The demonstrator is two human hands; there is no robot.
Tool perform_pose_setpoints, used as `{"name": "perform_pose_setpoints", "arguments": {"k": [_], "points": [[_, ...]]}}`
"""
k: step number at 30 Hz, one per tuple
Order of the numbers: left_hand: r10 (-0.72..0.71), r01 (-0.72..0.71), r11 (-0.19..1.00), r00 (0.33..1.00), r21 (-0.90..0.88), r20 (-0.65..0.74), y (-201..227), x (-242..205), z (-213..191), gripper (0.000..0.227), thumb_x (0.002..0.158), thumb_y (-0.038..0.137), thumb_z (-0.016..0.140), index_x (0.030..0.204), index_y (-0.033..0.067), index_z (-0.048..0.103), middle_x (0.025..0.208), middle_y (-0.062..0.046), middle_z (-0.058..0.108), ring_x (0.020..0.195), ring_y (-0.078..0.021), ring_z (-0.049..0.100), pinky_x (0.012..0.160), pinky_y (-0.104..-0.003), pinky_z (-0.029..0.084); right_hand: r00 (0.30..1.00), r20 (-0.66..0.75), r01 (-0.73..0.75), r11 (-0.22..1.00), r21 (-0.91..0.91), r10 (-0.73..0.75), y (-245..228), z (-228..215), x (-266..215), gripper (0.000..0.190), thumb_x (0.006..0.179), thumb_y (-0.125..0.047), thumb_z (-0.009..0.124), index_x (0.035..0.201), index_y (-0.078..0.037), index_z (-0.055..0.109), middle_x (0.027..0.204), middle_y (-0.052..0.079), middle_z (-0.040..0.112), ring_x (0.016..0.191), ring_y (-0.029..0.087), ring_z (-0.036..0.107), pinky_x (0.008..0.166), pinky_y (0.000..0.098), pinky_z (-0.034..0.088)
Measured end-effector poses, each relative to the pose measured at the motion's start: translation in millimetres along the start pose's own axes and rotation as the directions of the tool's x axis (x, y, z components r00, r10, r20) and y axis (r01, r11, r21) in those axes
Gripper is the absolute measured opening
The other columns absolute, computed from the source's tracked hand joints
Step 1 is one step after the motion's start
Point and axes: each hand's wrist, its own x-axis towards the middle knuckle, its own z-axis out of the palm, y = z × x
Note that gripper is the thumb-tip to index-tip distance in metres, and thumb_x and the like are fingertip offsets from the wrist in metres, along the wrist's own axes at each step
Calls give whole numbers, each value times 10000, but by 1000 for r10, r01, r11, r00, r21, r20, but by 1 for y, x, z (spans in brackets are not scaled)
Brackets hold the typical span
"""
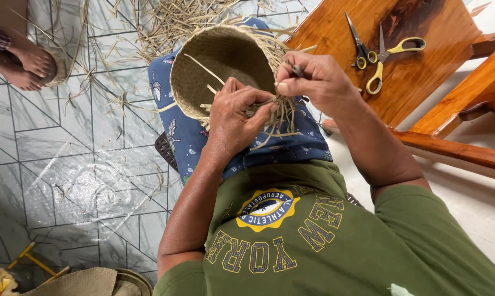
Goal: Weaving a hat from dried palm fibers and trimming the edges with scissors
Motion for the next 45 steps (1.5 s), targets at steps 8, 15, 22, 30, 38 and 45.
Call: {"name": "perform_pose_setpoints", "arguments": {"k": [8,15,22,30,38,45], "points": [[14,-12,999,999,51,-39,2,-1,0,105,771,103,710,868,65,692,755,8,648,689,-144,429,638,-273,378,956,3,245,794,-557,-293,-8,16,-5,192,746,50,700,842,-20,550,812,45,477,746,151,411,664,269,348],[20,-17,998,999,67,-38,3,-4,-2,116,755,78,708,868,88,684,716,26,603,709,-148,417,678,-285,345,996,59,71,997,15,-72,-6,-4,-1,109,804,8,660,810,-59,575,804,-11,477,695,63,381,633,172,293],[51,-41,992,995,117,-82,3,-5,2,113,766,82,709,873,90,676,754,23,622,718,-154,430,657,-289,344,988,80,146,977,-153,-135,1,2,-4,201,777,44,722,910,-39,596,895,10,496,727,53,447,624,166,352],[47,-46,995,999,86,-9,0,-13,-10,153,730,87,747,872,101,691,912,12,639,784,-170,443,718,-302,389,879,219,476,758,-446,-423,-10,-6,9,240,908,39,619,1115,-72,571,1234,91,584,1043,189,528,813,289,446],[-48,78,971,990,228,-135,22,-10,-35,131,766,83,696,884,130,664,869,48,638,833,-139,482,771,-298,345,804,402,594,626,-505,-438,3,3,45,647,682,203,628,1263,-68,541,949,27,654,868,200,487,733,288,493],[13,41,976,969,212,-246,18,-14,-31,213,703,-50,667,858,83,608,801,3,580,747,-155,437,727,-290,378,792,367,611,636,-472,-488,-13,17,38,516,759,210,607,1234,27,522,921,90,609,797,232,467,736,340,423]]}}
